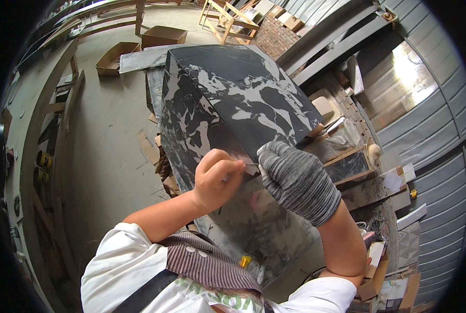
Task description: The person peels protective film from the edges and corners of a large black-and-white marble-patterned block. They rotate the block to access different sides and continue removing the film by hand.
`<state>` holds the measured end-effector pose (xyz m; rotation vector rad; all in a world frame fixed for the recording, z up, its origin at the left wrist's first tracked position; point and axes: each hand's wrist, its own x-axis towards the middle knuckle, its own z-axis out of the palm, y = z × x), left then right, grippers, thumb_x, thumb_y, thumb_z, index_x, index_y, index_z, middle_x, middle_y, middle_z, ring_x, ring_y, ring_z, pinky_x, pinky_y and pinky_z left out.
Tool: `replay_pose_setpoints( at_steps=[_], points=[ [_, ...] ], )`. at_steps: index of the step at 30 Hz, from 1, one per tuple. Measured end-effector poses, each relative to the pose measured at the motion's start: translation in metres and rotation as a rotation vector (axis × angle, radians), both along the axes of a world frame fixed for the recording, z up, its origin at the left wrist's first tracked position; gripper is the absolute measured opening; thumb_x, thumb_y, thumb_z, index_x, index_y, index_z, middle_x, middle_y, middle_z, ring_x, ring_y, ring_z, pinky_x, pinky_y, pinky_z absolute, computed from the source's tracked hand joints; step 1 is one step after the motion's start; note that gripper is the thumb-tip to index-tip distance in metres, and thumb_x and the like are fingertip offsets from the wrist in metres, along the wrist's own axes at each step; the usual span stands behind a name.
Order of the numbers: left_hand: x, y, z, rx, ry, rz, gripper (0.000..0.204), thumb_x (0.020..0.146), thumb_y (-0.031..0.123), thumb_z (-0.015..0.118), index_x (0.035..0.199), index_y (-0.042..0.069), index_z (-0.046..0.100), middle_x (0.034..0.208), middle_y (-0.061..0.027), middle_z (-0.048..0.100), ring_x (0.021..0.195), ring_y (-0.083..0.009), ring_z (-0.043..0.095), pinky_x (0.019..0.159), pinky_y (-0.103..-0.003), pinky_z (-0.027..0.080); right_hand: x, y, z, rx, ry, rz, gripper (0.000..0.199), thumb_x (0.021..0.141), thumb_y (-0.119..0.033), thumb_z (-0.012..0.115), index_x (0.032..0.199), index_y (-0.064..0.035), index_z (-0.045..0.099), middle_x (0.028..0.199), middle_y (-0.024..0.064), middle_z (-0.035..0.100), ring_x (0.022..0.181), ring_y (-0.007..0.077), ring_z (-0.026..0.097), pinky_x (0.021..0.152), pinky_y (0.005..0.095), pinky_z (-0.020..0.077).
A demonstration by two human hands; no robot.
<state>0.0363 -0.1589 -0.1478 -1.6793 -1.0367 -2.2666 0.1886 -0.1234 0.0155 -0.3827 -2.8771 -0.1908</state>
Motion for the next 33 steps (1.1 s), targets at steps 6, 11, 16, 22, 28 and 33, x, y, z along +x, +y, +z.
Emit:
replay_pose_setpoints(
  at_steps=[6, 11, 16, 22, 28, 33],
  points=[
    [0.003, -0.003, 0.002, -0.012, 0.049, -0.023, 0.02, 0.078, -0.006, 0.074, 0.089, 0.003, 0.06, 0.081, -0.0093, 0.058, 0.068, -0.0271, 0.057, 0.057, -0.036, 0.047, 0.014, -0.009, -0.012, 0.026, 0.1, -0.047, 0.019, 0.087, -0.005, 0.069, 0.105, -0.0001, 0.066, 0.104, 0.0178, 0.069, 0.097, 0.035, 0.068, 0.085, 0.0407, 0.0564],
    [-0.001, -0.002, 0.012, -0.027, 0.072, -0.069, 0.027, 0.074, -0.011, 0.073, 0.096, 0.003, 0.066, 0.087, -0.0095, 0.062, 0.075, -0.025, 0.062, 0.062, -0.033, 0.05, 0.02, -0.016, -0.012, -0.085, 0.231, -0.127, 0.016, 0.087, -0.006, 0.071, 0.102, -0.0006, 0.067, 0.098, 0.0158, 0.07, 0.09, 0.0328, 0.069, 0.083, 0.0378, 0.0564],
    [0.0, -0.002, 0.011, 0.013, 0.119, -0.086, 0.026, 0.075, -0.009, 0.075, 0.096, 0.002, 0.065, 0.085, -0.0089, 0.061, 0.072, -0.0254, 0.061, 0.061, -0.034, 0.05, 0.028, -0.01, -0.031, 0.001, 0.334, -0.06, 0.016, 0.087, -0.003, 0.072, 0.102, -0.0001, 0.067, 0.099, 0.0171, 0.07, 0.089, 0.0334, 0.069, 0.081, 0.0383, 0.0568],
    [-0.006, -0.001, 0.01, 0.04, 0.163, -0.081, 0.026, 0.074, -0.009, 0.075, 0.096, 0.002, 0.065, 0.084, -0.0086, 0.06, 0.072, -0.0262, 0.061, 0.061, -0.035, 0.05, 0.024, -0.017, -0.044, 0.133, 0.321, -0.023, 0.015, 0.085, 0.0, 0.071, 0.099, -0.0018, 0.065, 0.101, 0.0164, 0.071, 0.091, 0.0333, 0.07, 0.08, 0.0406, 0.0573],
    [-0.012, 0.003, 0.011, 0.055, 0.216, -0.068, 0.029, 0.071, -0.008, 0.076, 0.096, 0.002, 0.066, 0.087, -0.0089, 0.061, 0.074, -0.0264, 0.062, 0.063, -0.035, 0.051, 0.026, -0.014, -0.053, 0.111, 0.355, -0.063, 0.019, 0.084, -0.002, 0.07, 0.102, -0.0012, 0.065, 0.105, 0.016, 0.07, 0.095, 0.0334, 0.068, 0.082, 0.0423, 0.0565],
    [-0.015, 0.001, 0.021, 0.054, 0.291, -0.035, 0.033, 0.068, -0.012, 0.073, 0.099, 0.0, 0.069, 0.089, -0.0099, 0.062, 0.076, -0.0261, 0.062, 0.066, -0.034, 0.052, 0.026, -0.021, -0.056, 0.067, 0.396, -0.129, 0.022, 0.083, -0.003, 0.069, 0.105, -0.0002, 0.066, 0.109, 0.0168, 0.069, 0.098, 0.0331, 0.068, 0.086, 0.0422, 0.0567]
  ],
)
